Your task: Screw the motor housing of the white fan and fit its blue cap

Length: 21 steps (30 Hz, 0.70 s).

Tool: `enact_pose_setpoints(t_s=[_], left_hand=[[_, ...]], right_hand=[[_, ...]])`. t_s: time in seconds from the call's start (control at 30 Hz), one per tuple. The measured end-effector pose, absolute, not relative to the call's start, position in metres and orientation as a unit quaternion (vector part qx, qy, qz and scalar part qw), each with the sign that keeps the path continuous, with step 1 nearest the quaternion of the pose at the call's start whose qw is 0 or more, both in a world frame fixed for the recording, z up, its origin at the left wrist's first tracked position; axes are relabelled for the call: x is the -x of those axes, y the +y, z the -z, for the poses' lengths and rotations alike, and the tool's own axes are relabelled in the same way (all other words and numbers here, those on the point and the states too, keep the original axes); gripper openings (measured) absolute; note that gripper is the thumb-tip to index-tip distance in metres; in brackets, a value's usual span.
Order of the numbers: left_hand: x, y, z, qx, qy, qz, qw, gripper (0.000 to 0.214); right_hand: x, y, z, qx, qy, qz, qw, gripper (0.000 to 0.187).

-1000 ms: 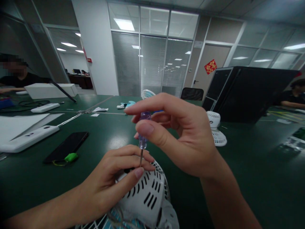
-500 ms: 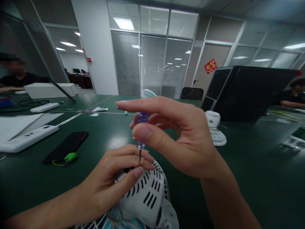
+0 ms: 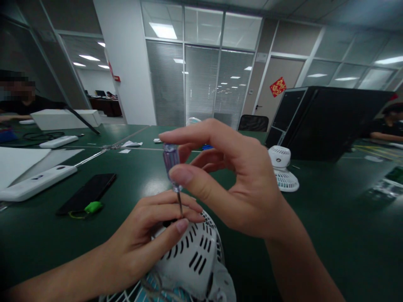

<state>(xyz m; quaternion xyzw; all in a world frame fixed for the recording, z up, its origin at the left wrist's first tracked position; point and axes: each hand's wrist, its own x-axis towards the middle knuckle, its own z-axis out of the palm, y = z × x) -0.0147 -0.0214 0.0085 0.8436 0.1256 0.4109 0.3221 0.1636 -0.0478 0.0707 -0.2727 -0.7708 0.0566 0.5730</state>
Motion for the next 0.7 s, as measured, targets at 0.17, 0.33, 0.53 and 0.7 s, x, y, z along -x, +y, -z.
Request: enact_pose_setpoints(t_s=[0.17, 0.33, 0.53, 0.7], left_hand=[[0.0143, -0.0215, -0.0095, -0.844, 0.129, -0.408, 0.324, 0.024], [0.0146, -0.0217, -0.0093, -0.842, 0.128, -0.416, 0.318, 0.024], [0.0134, -0.0215, -0.0098, -0.844, 0.126, -0.416, 0.315, 0.023], [0.0141, -0.0213, -0.0077, -0.845, 0.125, -0.420, 0.307, 0.024]], right_hand=[[-0.1630, -0.0500, -0.0725, 0.265, -0.756, -0.097, 0.590, 0.032], [-0.1668, -0.0484, -0.0737, 0.252, -0.773, -0.070, 0.578, 0.041], [-0.1696, -0.0564, -0.0749, 0.308, -0.789, -0.068, 0.527, 0.036], [-0.1700, -0.0531, -0.0763, 0.291, -0.775, -0.043, 0.558, 0.034]])
